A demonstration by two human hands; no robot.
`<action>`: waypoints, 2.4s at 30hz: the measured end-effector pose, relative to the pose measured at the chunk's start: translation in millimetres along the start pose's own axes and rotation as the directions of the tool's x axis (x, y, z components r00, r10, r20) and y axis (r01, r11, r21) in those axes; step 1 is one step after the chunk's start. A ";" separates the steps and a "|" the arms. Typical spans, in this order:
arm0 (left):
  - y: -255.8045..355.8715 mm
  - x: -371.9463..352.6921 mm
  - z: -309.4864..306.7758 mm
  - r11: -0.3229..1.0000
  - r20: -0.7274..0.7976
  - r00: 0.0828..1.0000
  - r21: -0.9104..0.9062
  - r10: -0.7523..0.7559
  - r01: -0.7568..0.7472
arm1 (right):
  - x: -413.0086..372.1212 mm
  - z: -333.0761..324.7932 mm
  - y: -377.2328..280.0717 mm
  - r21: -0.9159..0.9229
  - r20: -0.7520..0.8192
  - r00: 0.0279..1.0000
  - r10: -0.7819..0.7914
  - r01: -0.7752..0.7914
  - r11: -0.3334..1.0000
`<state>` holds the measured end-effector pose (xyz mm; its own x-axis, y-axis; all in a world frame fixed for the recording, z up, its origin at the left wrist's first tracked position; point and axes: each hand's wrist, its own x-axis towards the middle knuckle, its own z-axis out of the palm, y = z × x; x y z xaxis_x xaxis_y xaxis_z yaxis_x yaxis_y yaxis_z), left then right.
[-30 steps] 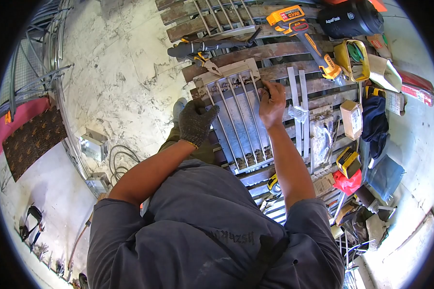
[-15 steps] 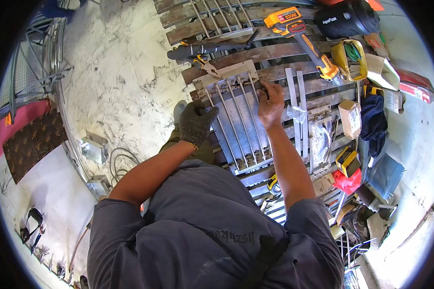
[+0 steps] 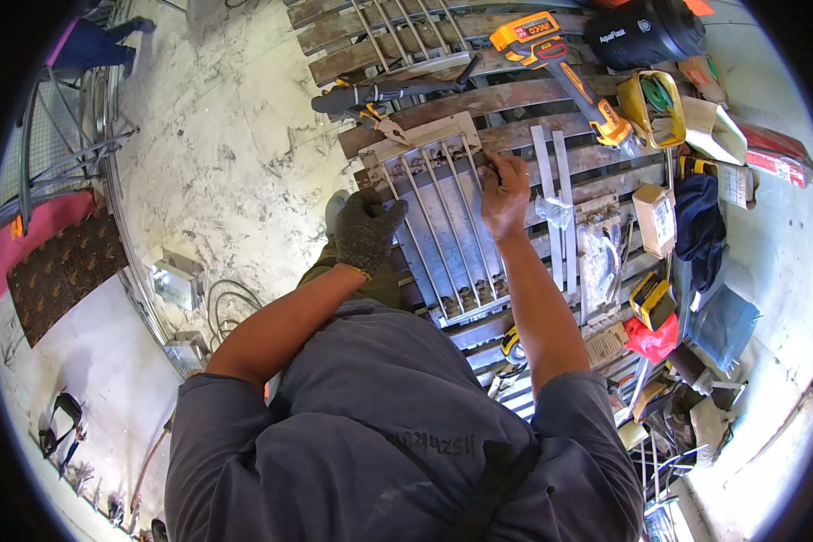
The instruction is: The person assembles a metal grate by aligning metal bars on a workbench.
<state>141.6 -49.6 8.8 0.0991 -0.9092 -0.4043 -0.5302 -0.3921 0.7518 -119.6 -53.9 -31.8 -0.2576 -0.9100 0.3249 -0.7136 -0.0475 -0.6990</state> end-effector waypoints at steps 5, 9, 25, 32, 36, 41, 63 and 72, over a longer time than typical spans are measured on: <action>-0.5 0.7 2.2 0.999 0.006 1.000 -0.044 -0.029 0.029 | -2.0 0.2 -0.2 -0.057 -0.032 0.999 -0.016 0.015 0.998; -1.3 1.7 3.6 1.000 0.011 1.000 -0.028 -0.011 0.011 | -0.5 -6.9 -6.3 -0.161 -0.021 1.000 -0.013 0.009 0.987; 2.3 -0.3 0.5 0.999 0.001 1.000 0.018 0.031 -0.031 | 0.2 -7.2 1.5 -0.175 0.015 0.996 -0.086 0.087 0.981; 1.1 0.6 -0.3 0.999 0.028 0.998 0.002 -0.050 0.050 | 6.4 -9.6 4.6 -0.137 0.081 0.979 -0.186 0.196 0.971; 0.7 -2.5 0.7 0.999 -0.004 0.999 -0.029 -0.032 0.032 | 7.7 -10.0 1.5 -0.125 0.052 0.979 -0.195 0.201 0.972; -2.6 -2.5 2.2 1.000 -0.012 1.000 -0.003 0.013 -0.013 | 9.2 -8.3 4.5 -0.104 0.057 0.981 -0.183 0.188 0.977; -9.5 3.8 7.5 0.985 0.087 0.993 -0.150 -0.077 0.090 | -13.8 7.8 24.9 -0.188 0.106 0.989 -0.101 0.120 0.975; -10.0 9.2 5.0 0.978 0.143 0.990 -0.205 0.002 0.028 | -9.9 3.6 -10.7 -0.329 0.093 0.993 0.070 -0.036 0.944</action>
<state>143.6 -53.4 -5.1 -0.0235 -0.8804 -0.4737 -0.3429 -0.4379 0.8310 -107.0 -45.9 -29.8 -0.2456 -0.9454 0.2143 -0.8785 0.1236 -0.4616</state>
